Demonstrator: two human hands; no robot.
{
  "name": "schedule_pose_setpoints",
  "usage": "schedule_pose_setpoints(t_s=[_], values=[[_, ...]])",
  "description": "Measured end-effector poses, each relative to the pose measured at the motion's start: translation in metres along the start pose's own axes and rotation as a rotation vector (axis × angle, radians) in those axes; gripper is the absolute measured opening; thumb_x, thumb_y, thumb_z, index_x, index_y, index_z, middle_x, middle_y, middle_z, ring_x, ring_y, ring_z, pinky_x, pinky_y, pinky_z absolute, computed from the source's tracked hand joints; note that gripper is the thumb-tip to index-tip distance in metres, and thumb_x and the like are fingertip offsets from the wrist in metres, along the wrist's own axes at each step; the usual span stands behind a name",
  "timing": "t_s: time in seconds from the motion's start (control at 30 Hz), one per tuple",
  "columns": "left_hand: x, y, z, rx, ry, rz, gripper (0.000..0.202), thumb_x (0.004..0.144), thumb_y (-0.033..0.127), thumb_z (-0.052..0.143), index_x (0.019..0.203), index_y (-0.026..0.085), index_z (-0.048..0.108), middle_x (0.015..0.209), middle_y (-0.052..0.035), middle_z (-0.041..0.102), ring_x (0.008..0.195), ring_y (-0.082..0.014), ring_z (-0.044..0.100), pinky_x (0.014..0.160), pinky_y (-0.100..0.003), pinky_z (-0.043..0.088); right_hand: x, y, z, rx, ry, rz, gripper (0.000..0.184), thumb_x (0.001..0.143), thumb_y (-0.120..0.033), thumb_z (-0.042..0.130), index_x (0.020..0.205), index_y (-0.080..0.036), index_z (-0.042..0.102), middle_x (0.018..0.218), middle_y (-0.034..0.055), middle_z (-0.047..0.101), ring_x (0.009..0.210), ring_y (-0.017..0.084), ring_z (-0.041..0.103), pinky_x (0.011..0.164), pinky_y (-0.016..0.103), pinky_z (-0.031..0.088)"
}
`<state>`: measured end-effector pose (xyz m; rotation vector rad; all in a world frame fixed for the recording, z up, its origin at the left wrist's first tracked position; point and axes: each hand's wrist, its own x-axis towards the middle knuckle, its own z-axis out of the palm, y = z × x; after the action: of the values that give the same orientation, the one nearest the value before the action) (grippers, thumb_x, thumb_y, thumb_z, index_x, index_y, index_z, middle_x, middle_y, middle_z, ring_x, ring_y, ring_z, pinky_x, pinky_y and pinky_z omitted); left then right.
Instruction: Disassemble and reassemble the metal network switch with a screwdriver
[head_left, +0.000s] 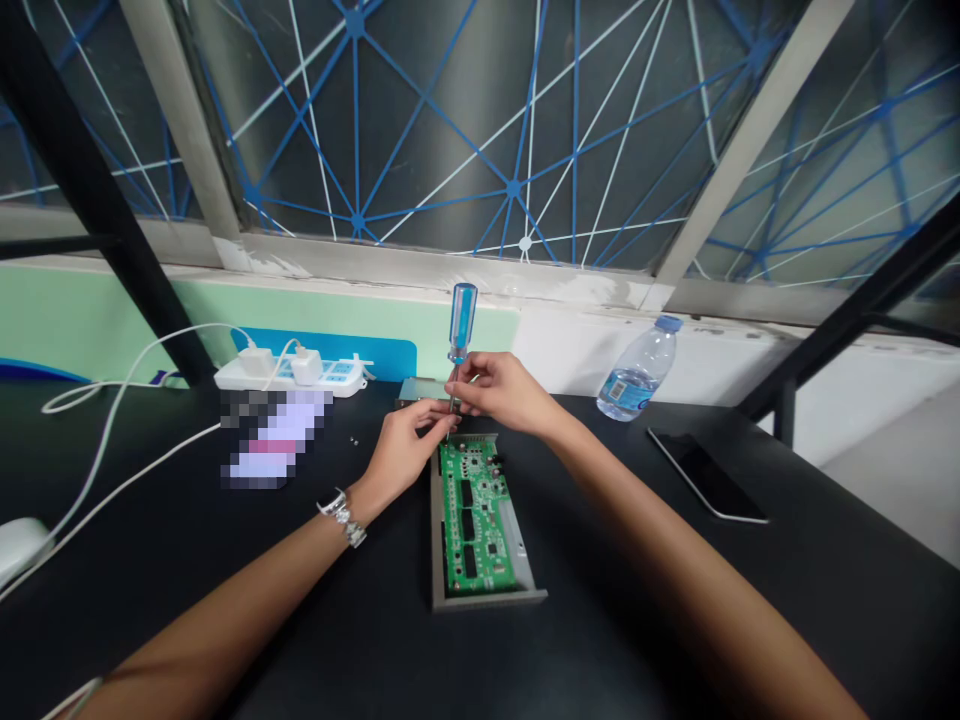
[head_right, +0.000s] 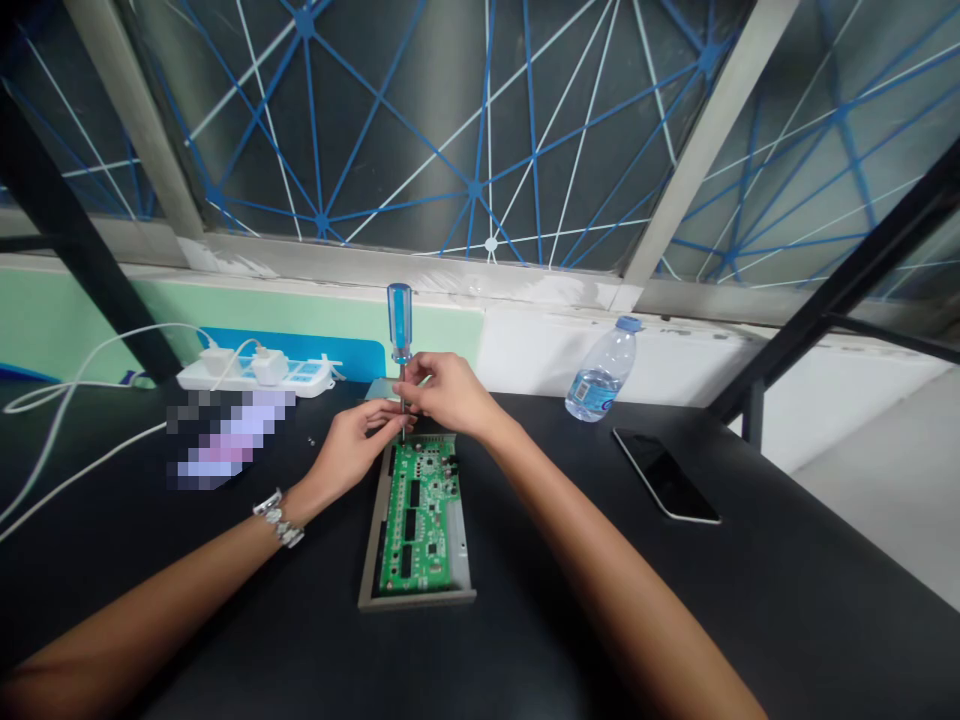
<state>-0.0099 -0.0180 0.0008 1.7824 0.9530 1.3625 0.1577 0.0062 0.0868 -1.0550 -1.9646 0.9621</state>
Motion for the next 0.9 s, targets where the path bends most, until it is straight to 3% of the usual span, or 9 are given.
schedule_pose_setpoints(t_s=[0.37,0.73,0.9], values=[[-0.001,0.004,-0.006,0.103,0.043,0.018,0.019,0.089,0.033,0.061,0.094,0.017,0.07,0.094,-0.0065,0.075,0.089,-0.0215,0.072,0.083,-0.031,0.055,-0.002,-0.007,0.0,0.099,-0.044,0.043,0.01,0.08,-0.022,0.065,0.083,-0.016,0.057,0.072,0.0004,0.062,0.061,0.013,0.064,0.055,0.025,0.051],[0.003,0.0,0.002,0.058,0.043,0.03,0.025,0.088,0.038,0.063,0.093,0.015,0.071,0.093,-0.0091,0.077,0.087,-0.024,0.072,0.082,-0.033,0.056,-0.002,-0.007,0.011,0.122,-0.102,0.001,0.018,0.083,-0.028,0.065,0.095,-0.016,0.059,0.078,0.0024,0.065,0.061,0.012,0.063,0.058,0.026,0.051],[0.003,-0.001,0.003,0.006,0.025,0.007,0.025,0.089,0.038,0.062,0.09,0.014,0.07,0.096,-0.0101,0.077,0.087,-0.0242,0.073,0.081,-0.033,0.056,-0.002,-0.003,0.013,-0.017,-0.028,-0.044,0.014,0.085,-0.03,0.062,0.088,-0.017,0.06,0.073,0.0032,0.067,0.059,0.015,0.065,0.058,0.028,0.051]])
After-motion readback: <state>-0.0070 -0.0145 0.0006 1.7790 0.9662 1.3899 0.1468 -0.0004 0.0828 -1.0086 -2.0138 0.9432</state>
